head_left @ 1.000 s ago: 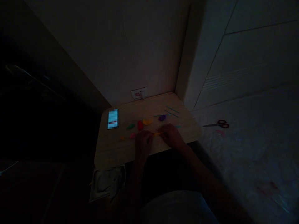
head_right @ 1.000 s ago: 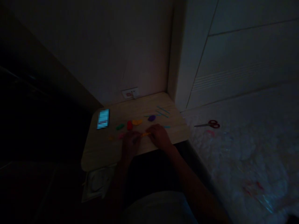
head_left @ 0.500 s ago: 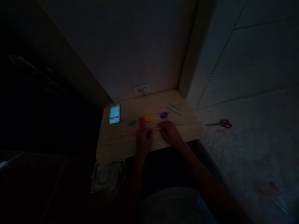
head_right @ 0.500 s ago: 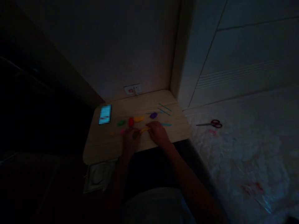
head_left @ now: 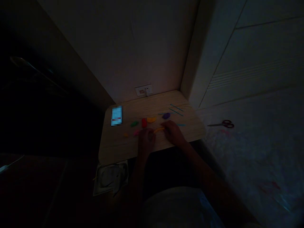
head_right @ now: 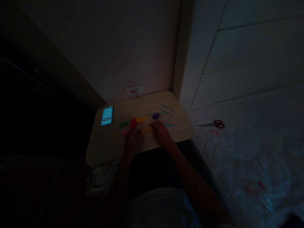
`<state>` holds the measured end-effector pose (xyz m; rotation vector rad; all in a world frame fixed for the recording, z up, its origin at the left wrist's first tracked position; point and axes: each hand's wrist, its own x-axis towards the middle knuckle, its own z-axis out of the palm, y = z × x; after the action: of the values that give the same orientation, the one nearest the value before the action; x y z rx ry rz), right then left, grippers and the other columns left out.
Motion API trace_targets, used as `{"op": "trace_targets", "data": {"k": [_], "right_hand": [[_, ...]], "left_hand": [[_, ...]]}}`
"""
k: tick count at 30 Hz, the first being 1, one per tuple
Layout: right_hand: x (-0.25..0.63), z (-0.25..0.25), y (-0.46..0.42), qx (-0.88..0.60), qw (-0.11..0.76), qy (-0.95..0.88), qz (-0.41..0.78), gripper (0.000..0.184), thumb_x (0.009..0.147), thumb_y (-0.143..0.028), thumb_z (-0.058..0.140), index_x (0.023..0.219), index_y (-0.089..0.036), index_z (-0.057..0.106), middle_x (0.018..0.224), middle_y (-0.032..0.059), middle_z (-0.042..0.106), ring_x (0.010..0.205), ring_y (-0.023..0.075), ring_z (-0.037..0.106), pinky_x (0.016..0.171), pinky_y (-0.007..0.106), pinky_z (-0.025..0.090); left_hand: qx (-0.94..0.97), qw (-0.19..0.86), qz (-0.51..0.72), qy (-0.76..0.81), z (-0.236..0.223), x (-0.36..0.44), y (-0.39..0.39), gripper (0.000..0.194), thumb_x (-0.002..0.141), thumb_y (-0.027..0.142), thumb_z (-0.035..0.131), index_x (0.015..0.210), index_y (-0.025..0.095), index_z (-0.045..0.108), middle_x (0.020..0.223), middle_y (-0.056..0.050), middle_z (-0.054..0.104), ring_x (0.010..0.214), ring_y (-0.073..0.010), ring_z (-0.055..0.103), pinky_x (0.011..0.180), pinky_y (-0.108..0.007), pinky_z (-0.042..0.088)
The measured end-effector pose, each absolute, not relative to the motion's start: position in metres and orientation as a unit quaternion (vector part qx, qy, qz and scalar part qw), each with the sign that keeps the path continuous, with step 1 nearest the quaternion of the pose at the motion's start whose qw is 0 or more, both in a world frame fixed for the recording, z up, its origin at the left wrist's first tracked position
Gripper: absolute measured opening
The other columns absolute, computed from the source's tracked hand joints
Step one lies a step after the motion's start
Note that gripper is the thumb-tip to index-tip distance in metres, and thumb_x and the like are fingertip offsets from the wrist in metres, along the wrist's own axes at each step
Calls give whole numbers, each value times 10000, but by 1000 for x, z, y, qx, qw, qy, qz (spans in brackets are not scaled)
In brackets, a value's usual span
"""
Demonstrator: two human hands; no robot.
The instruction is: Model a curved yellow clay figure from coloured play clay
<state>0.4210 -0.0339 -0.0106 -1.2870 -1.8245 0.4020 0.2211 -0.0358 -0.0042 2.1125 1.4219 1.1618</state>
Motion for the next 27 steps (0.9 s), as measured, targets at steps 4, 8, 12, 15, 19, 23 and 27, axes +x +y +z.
{"op": "trace_targets", "data": {"k": [4, 8, 12, 15, 19, 23, 27], "right_hand": [[421, -13, -32, -519, 433, -719, 162, 284, 892, -82, 554, 1121, -181, 689, 1096, 128, 715, 1041, 272, 637, 964, 455, 519], [421, -12, -33, -520, 430, -721, 158, 241, 901, -88, 562, 1075, -184, 699, 1062, 114, 721, 1019, 261, 640, 948, 440, 523], [420, -9, -34, -521, 421, -728, 148, 167, 915, -104, 582, 989, -192, 704, 1001, 102, 699, 1015, 266, 626, 937, 431, 521], [420, -8, -34, -524, 420, -726, 150, 168, 916, -111, 588, 1013, -188, 701, 1028, 112, 686, 1023, 270, 621, 941, 431, 520], [420, -9, -34, -515, 422, -730, 151, 227, 906, -107, 578, 1095, -169, 687, 1060, 125, 686, 1034, 275, 620, 969, 441, 511], [420, -9, -35, -505, 420, -739, 152, 239, 881, -94, 575, 1071, -179, 693, 1044, 120, 682, 1051, 278, 615, 973, 442, 509], [420, -9, -35, -512, 414, -737, 151, 216, 882, -91, 571, 1026, -183, 702, 1021, 110, 684, 1042, 272, 615, 960, 430, 513]], "left_hand": [[752, 159, 400, 499, -4, 222, -36, 165, 829, 137, 666, 976, 211, 651, 1003, -68, 706, 1005, -266, 652, 966, -441, 522], [755, 145, 407, 494, -6, 224, -37, 225, 845, 138, 645, 1058, 210, 628, 1065, -84, 691, 1048, -273, 641, 993, -450, 515], [754, 147, 417, 485, -9, 224, -37, 315, 851, 142, 646, 1155, 204, 591, 1147, -107, 662, 1117, -281, 627, 1035, -463, 505], [749, 155, 418, 490, -10, 222, -36, 313, 851, 138, 646, 1149, 212, 583, 1143, -101, 654, 1113, -275, 629, 1031, -462, 511], [755, 151, 417, 483, -10, 221, -35, 285, 849, 127, 640, 1119, 209, 597, 1131, -98, 657, 1116, -272, 627, 1034, -453, 510], [762, 144, 407, 483, -9, 221, -35, 254, 853, 118, 626, 1089, 213, 624, 1133, -93, 668, 1129, -274, 623, 1050, -463, 499], [764, 139, 404, 484, -8, 222, -35, 232, 852, 112, 623, 1063, 209, 636, 1100, -89, 672, 1090, -269, 630, 1028, -452, 511]]}}
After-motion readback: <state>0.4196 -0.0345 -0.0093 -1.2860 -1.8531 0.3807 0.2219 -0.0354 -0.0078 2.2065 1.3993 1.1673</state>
